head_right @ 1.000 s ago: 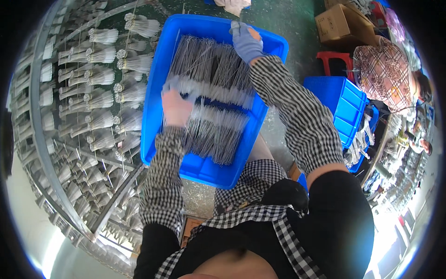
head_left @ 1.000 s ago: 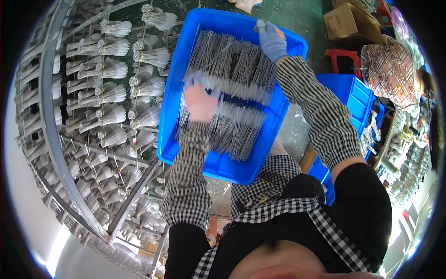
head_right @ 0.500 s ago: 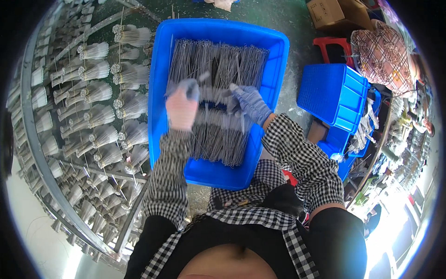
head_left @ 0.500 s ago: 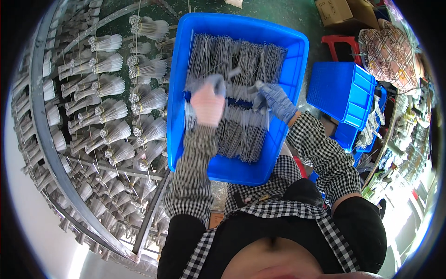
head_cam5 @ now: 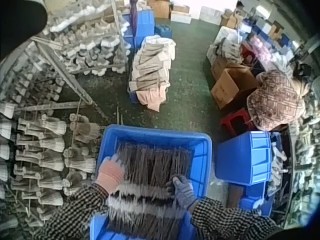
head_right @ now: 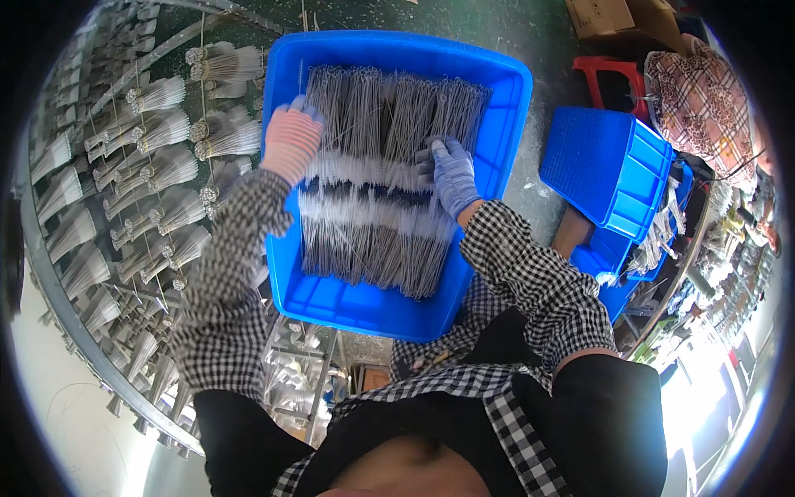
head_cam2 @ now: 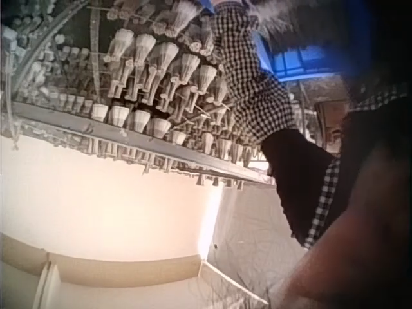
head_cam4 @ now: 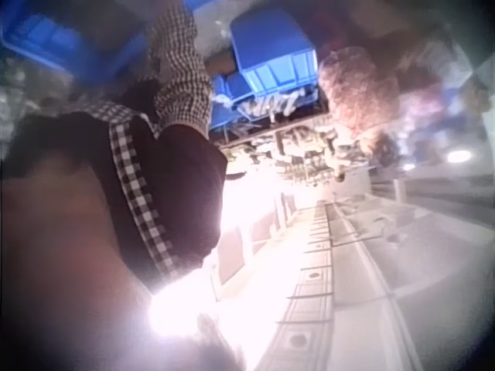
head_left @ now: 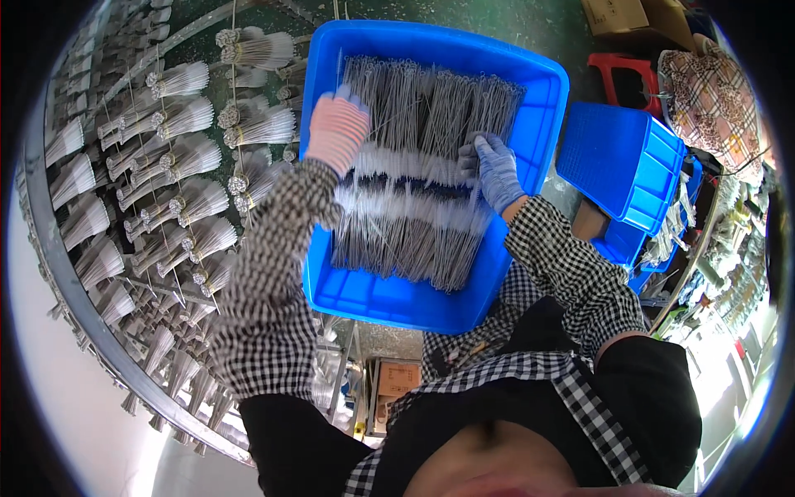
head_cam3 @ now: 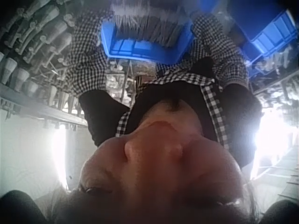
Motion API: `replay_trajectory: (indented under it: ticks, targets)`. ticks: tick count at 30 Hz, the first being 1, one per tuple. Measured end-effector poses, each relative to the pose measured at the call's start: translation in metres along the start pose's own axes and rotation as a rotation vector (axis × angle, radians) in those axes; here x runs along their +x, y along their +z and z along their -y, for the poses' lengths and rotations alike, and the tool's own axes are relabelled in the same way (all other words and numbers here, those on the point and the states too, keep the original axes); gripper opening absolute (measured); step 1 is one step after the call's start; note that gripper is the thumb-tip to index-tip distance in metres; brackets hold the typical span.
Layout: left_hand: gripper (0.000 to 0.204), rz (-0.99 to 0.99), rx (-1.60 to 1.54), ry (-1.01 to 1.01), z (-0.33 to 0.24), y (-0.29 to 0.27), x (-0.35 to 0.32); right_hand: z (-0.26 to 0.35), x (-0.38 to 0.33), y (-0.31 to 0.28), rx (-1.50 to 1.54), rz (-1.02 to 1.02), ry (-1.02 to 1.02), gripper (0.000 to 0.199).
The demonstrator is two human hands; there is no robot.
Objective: Sorting and aligning synthetic brush fibers into bundles for manufacturing.
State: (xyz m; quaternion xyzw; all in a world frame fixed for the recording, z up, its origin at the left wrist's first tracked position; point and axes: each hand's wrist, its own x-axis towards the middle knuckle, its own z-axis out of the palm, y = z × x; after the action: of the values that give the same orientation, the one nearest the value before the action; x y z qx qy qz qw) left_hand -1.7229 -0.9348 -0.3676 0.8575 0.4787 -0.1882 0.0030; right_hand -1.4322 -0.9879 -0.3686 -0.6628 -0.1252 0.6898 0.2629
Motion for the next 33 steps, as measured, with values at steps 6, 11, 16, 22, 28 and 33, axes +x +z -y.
replay_trajectory:
  ticks: [6,11,16,22,28,33]
  targets:
    - [0.025,0.259,0.169,0.278,0.027,0.020,0.066,-0.047,0.070,-0.062,-0.298,-0.162,-0.267,0.041]
    - [0.024,0.450,0.374,0.468,0.026,-0.003,0.056,-0.038,0.032,-0.042,-0.316,-0.176,-0.273,0.063]
    - [0.028,0.589,0.558,0.655,0.028,-0.020,0.057,0.000,0.028,-0.022,-0.771,-0.349,-0.186,0.076]
    - [0.029,0.514,0.587,0.293,0.032,-0.104,0.043,0.026,0.028,-0.010,-0.807,-0.340,0.074,0.099]
    - [0.043,0.186,-0.514,-0.411,-0.011,-0.067,0.021,0.011,0.078,-0.021,-0.896,-0.515,0.026,0.112]
    - [0.086,0.047,-0.544,-0.778,-0.072,0.016,0.006,0.033,0.094,-0.018,-1.086,-0.458,0.076,0.096]
